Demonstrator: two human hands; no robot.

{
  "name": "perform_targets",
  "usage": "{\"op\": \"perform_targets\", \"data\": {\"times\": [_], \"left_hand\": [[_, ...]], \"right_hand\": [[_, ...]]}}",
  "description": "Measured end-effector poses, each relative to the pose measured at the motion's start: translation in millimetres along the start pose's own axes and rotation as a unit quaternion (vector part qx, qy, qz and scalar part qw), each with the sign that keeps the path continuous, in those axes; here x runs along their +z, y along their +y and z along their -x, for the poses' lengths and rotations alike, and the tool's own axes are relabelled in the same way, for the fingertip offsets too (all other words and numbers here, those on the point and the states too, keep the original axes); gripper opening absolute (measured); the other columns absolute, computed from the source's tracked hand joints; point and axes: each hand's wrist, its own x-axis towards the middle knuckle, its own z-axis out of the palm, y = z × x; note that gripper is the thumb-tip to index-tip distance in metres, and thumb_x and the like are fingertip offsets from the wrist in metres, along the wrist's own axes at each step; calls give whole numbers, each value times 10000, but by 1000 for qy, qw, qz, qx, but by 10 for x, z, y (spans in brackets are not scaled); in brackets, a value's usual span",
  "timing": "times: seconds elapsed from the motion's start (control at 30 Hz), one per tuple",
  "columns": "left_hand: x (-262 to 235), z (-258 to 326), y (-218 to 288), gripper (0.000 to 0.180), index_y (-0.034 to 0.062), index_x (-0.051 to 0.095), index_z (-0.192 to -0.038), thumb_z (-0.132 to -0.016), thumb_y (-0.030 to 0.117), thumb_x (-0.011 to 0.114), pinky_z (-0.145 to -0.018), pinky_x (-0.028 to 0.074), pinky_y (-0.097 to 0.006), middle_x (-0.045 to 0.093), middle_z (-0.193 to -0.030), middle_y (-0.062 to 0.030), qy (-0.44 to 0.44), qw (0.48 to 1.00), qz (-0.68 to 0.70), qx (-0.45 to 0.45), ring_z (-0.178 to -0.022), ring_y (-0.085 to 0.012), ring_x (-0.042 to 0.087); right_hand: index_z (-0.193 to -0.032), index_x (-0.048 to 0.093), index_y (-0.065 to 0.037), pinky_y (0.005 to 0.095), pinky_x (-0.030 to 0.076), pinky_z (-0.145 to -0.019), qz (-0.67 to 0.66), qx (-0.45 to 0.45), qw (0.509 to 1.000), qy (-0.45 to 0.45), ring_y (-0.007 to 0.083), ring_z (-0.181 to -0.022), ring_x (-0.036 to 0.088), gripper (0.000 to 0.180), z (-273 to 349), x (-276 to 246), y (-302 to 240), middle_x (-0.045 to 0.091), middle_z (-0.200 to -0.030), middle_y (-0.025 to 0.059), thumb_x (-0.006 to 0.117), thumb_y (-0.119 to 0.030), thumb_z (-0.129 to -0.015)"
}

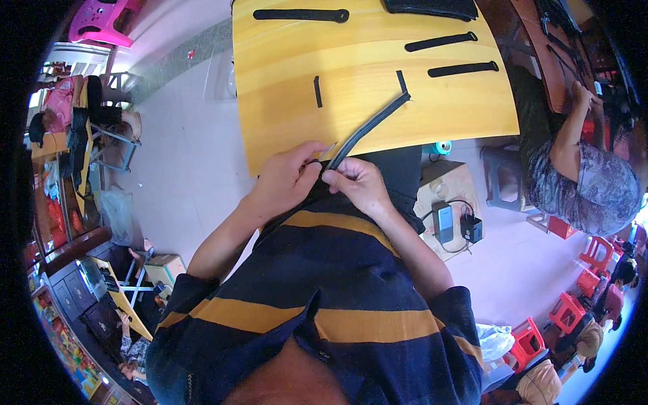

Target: Assembling and inspecting black velcro or elastic gear straps at a workbench, attaching plastic components.

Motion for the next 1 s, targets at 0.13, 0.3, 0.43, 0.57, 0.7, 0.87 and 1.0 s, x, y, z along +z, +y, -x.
{"op": "perform_targets", "data": {"times": [0.13,0.3,0.43,0.57,0.7,0.87,1.0], "left_hand": [[-64,2,-60,302,41,638,-1252,-954,89,616,-710,559,-447,726,-930,-214,13,999,-32,34,-793,-381,719],[-142,62,-57,296,46,656,-1234,-946,100,615,-744,564,-461,727,-954,-211,12,997,-68,37,-845,-396,715],[-119,78,-34,297,68,662,-1230,-943,124,613,-767,564,-487,726,-974,-196,2,996,-84,37,-883,-401,709],[-38,26,-104,299,82,652,-1236,-946,136,606,-765,558,-497,722,-964,-189,-1,996,-86,36,-877,-397,706],[-25,15,-100,308,91,639,-1248,-948,142,592,-753,545,-516,715,-946,-193,-13,997,-67,42,-859,-405,698],[-22,6,-56,306,97,643,-1247,-950,150,590,-757,541,-520,713,-951,-197,-34,996,-68,37,-864,-409,696],[-22,5,-27,295,82,648,-1237,-954,148,592,-759,542,-517,717,-974,-192,-17,997,-73,31,-864,-406,697]], "right_hand": [[-994,730,-12,257,542,-684,15,15,1000,17,79,-717,657,192,2,40,-60,706,-819,-9,727,-203,-1003],[-987,728,-6,258,543,-689,61,14,998,30,86,-721,663,261,64,-19,-127,709,-792,17,686,-260,-1033],[-974,728,-3,250,536,-667,36,44,998,39,89,-696,663,354,24,-25,-136,716,-769,47,629,-331,-1064],[-954,730,-8,241,527,-633,110,39,991,65,84,-674,658,372,73,1,-312,718,-763,43,627,-347,-1065],[-925,737,-16,236,520,-601,122,47,987,96,75,-657,653,340,5,-22,-401,716,-737,34,660,-324,-1048],[-893,743,-24,233,514,-587,134,47,985,102,67,-632,643,304,-36,0,-425,716,-718,30,688,-288,-1033],[-871,740,-21,230,513,-583,125,45,986,105,64,-628,643,301,-53,-15,-388,712,-709,24,707,-279,-1021]]}}
